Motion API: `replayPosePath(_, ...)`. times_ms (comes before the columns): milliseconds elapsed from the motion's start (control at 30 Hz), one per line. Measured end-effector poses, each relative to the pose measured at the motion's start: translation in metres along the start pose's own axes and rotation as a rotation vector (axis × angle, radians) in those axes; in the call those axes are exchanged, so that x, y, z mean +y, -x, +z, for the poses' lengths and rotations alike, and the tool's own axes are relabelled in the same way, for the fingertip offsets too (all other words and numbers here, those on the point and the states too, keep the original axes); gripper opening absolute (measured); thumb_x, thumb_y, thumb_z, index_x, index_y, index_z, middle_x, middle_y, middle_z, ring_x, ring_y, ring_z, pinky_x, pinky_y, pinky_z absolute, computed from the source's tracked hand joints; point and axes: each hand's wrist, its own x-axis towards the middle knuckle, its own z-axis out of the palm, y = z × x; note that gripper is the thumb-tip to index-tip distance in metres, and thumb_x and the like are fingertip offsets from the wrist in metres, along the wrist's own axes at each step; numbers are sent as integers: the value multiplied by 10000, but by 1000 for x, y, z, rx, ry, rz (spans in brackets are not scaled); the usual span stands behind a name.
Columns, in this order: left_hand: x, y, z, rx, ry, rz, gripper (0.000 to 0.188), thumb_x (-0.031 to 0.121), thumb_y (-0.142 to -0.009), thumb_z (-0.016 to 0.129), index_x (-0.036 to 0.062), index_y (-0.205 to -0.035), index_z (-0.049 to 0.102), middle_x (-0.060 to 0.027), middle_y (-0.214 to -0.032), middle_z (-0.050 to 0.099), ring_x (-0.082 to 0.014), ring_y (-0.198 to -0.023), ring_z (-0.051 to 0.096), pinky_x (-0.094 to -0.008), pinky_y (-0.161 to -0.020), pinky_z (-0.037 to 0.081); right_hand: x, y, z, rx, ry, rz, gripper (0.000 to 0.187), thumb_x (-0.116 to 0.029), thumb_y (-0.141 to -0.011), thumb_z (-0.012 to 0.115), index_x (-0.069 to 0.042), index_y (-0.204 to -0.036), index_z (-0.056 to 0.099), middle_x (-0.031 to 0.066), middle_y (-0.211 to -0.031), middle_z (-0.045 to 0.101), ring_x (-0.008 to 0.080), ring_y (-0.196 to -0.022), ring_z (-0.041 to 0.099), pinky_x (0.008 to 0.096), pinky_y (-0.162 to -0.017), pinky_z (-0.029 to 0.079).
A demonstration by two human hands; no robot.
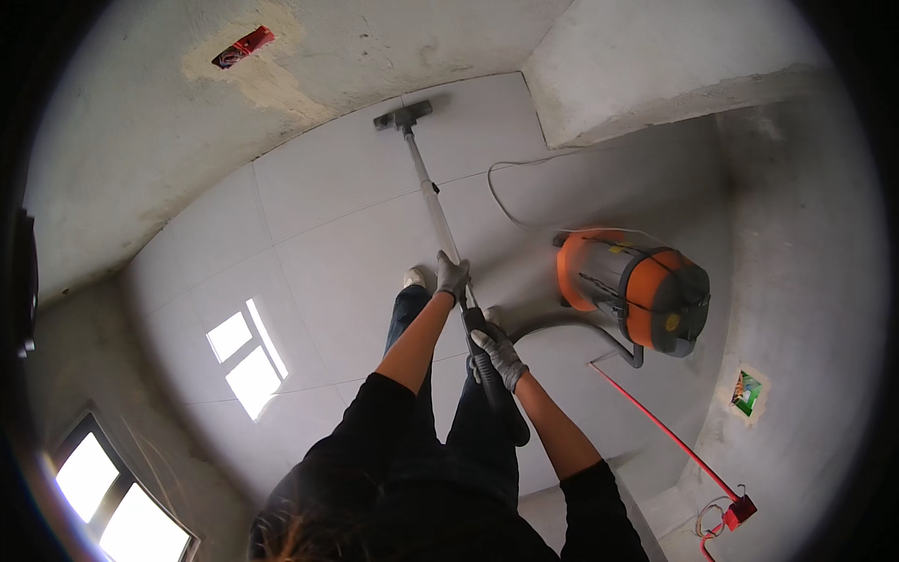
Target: The person vacuums a tiled floor and staircase using a canister vacuum with a long wand and floor head. They move the vacuum head back and forth across the floor, then carry the unit up the stairs and continue vacuuming the steps and landing.
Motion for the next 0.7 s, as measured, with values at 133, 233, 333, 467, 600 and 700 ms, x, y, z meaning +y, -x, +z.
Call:
replayPosePath(133,34,-52,-18,-24,161,1,499,83,-795,615,3,-1172,298,-157,-742,585,-274,-589,633,-418,-468,517,-44,-33,33,31,-62,51,492,-507,-815,687,-128,-1065,496,105,-630,578,209,-420,559,335,-388,485)
replayPosePath(233,62,-91,-28,8,228,13,461,69,-815,645,55,-1075,264,-151,-712,510,-234,-490,530,-397,-367,478,-82,-59,48,15,-40,21,456,-493,-819,688,-123,-1015,507,100,-604,570,216,-410,548,343,-384,478)
replayPosePath(333,80,-104,-36,-24,247,-83,470,73,-815,651,55,-1081,265,-157,-716,511,-236,-486,526,-400,-363,473,-104,-67,57,17,-99,74,422,-484,-821,688,-126,-971,521,95,-575,561,224,-401,538,350,-382,473)
replayPosePath(467,86,-91,-39,-36,243,-97,504,53,-791,661,41,-1113,274,-161,-735,534,-246,-506,555,-399,-391,482,-108,-53,60,15,-92,65,408,-486,-826,681,-123,-941,534,92,-569,561,220,-403,543,346,-373,469)
replayPosePath(600,63,-68,-27,-36,238,-124,504,46,-778,670,21,-1103,287,-153,-729,540,-244,-511,563,-400,-412,489,-95,-27,52,-12,-110,114,411,-474,-830,684,-120,-946,508,77,-590,549,212,-407,529,350,-366,460)
replayPosePath(700,33,-45,-10,-12,196,-57,478,76,-808,654,75,-1079,261,-144,-719,509,-237,-507,540,-390,-397,479,-73,-4,33,-59,-112,92,430,-475,-836,677,-105,-961,495,95,-605,558,220,-427,549,354,-391,481)
